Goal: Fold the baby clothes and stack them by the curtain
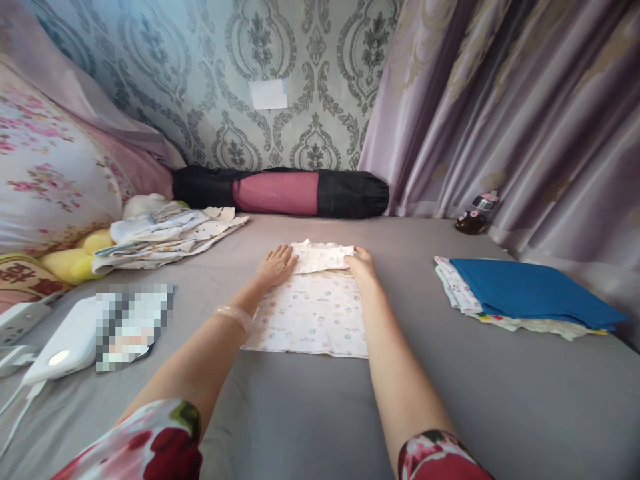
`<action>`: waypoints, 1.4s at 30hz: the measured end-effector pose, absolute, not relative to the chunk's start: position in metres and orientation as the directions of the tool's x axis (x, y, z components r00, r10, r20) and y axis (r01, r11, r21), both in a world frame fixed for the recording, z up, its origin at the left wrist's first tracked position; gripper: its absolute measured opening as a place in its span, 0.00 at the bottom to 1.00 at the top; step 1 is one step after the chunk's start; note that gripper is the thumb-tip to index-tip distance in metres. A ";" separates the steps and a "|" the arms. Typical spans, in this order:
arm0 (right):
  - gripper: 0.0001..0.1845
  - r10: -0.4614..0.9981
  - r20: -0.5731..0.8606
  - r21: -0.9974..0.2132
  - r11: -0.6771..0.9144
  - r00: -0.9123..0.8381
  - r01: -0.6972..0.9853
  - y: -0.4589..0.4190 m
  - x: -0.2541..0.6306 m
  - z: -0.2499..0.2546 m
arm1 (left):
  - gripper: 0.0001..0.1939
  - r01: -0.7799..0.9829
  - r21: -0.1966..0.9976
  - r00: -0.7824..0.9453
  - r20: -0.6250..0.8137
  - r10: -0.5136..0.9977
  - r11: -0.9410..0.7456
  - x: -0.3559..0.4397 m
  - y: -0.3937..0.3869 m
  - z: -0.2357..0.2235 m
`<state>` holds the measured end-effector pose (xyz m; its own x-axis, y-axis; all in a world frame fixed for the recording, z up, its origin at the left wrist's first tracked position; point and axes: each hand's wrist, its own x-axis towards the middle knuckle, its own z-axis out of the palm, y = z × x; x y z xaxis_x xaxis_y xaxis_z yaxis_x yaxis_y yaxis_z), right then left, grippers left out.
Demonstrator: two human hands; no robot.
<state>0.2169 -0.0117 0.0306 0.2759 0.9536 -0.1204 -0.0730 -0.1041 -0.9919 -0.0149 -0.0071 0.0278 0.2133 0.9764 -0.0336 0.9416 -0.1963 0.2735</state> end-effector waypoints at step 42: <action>0.17 0.899 0.234 -0.081 0.396 -0.369 0.914 -0.014 0.214 0.044 | 0.27 0.888 0.028 0.447 0.171 0.878 -0.458 0.018 0.008 0.022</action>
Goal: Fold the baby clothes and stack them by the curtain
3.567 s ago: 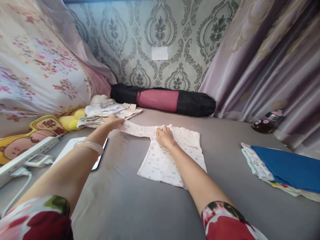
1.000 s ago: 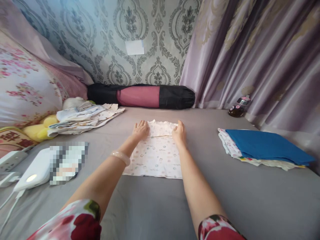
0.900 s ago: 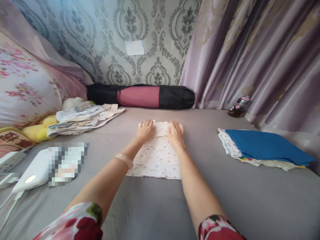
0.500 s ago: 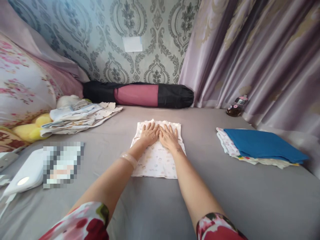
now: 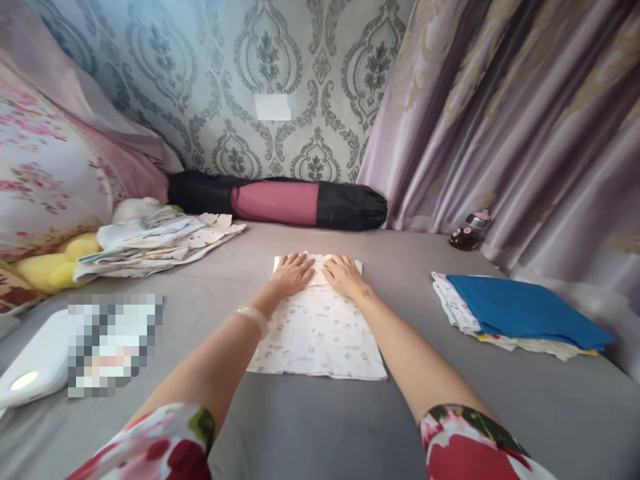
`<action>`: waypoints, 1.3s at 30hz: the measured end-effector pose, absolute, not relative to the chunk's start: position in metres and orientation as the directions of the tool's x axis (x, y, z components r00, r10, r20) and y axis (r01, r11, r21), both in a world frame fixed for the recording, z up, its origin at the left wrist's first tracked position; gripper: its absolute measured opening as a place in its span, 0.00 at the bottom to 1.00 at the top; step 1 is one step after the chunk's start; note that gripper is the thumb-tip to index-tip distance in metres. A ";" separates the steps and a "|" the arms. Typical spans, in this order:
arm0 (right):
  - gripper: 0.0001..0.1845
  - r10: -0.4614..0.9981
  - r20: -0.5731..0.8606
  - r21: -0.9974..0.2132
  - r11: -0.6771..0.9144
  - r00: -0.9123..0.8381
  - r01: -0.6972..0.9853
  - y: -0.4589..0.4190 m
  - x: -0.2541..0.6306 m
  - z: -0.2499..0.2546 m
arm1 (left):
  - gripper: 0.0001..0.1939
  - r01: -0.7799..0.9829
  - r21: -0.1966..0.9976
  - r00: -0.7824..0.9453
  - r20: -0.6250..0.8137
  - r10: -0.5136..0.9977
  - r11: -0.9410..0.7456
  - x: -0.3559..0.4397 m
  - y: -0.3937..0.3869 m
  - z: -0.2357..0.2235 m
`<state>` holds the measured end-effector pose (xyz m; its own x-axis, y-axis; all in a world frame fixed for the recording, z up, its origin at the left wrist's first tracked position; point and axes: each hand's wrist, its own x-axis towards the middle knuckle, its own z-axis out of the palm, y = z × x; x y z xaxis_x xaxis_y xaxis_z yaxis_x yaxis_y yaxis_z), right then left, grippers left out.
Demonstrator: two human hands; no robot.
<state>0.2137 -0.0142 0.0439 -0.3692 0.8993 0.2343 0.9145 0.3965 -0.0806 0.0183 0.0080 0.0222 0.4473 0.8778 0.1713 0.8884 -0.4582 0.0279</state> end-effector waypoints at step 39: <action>0.33 0.926 0.002 -0.156 0.372 -0.377 0.915 -0.002 0.240 0.034 | 0.35 0.876 0.099 0.471 0.045 0.881 -0.473 0.000 0.014 0.025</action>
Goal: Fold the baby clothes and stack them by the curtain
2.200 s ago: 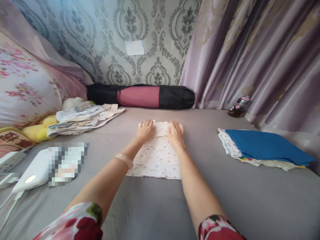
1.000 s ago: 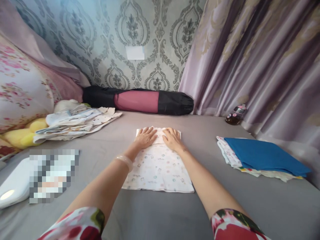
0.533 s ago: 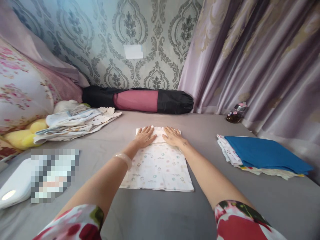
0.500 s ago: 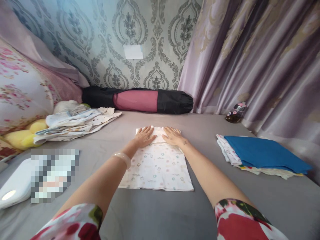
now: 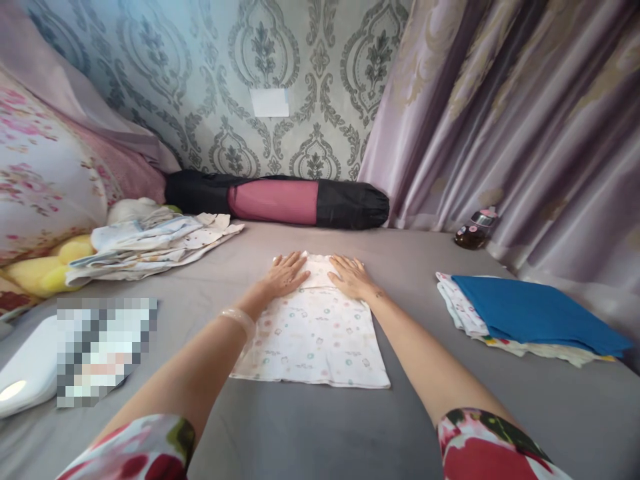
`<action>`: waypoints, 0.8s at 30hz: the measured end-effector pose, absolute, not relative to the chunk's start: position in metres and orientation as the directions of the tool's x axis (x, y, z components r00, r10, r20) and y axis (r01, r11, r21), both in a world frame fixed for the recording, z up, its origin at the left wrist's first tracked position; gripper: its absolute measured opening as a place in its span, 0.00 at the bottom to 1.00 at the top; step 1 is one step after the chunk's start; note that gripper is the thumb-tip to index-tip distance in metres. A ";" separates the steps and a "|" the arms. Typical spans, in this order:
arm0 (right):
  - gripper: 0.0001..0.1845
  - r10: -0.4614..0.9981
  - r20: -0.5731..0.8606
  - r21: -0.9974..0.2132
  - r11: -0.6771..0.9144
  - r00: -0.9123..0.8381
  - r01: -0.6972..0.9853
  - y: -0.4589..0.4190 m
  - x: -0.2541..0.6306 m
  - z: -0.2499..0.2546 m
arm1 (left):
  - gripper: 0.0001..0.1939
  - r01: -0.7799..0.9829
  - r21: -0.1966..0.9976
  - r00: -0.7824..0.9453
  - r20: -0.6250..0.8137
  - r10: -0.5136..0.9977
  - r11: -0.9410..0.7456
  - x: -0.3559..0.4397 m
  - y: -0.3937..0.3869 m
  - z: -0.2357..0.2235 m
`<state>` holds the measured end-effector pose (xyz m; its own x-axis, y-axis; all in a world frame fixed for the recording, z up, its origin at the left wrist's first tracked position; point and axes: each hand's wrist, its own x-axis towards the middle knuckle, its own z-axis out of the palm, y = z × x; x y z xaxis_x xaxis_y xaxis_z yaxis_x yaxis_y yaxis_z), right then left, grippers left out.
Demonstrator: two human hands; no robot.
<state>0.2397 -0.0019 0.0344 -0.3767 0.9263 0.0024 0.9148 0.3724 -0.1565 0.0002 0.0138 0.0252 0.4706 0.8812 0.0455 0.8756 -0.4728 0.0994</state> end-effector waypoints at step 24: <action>0.29 0.966 0.024 -0.164 0.259 -0.259 0.952 -0.056 0.199 0.038 | 0.31 0.930 0.045 0.355 0.139 0.924 -0.364 0.018 -0.035 0.017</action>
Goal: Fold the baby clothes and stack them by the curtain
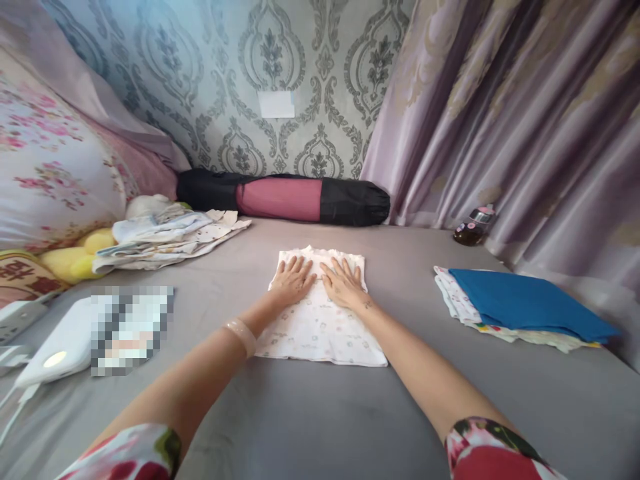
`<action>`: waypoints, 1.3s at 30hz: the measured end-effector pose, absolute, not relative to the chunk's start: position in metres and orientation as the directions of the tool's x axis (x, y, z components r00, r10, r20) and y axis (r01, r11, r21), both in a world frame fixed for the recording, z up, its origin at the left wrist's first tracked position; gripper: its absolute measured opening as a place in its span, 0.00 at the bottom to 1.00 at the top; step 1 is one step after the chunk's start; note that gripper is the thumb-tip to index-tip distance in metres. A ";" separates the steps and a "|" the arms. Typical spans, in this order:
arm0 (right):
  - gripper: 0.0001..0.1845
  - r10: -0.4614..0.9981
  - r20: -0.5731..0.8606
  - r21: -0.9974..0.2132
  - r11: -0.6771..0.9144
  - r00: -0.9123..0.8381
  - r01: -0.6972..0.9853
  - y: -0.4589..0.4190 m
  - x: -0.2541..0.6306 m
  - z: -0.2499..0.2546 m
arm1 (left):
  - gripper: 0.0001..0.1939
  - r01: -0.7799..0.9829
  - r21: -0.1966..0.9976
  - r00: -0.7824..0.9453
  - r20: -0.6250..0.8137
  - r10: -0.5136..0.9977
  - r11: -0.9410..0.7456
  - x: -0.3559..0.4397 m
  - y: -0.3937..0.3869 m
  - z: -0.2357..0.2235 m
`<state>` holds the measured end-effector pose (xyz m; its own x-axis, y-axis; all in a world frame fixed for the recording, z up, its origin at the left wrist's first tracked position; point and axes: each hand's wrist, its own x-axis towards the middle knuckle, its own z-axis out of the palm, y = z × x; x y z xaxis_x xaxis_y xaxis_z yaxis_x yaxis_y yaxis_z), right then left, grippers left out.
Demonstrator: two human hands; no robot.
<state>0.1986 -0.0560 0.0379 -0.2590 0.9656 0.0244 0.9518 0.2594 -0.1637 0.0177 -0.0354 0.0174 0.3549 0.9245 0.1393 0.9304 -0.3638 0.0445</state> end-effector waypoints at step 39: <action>0.22 0.799 -0.016 -0.320 0.566 -0.601 0.760 -0.214 0.313 0.068 | 0.30 0.907 0.275 0.355 -0.093 0.930 -0.319 -0.092 -0.171 0.055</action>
<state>0.3130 -0.2142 0.0685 -0.6014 0.7988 -0.0156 0.7599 0.5659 -0.3198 -0.0922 -0.1708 0.0547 0.3551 0.9302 -0.0925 0.9070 -0.3189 0.2752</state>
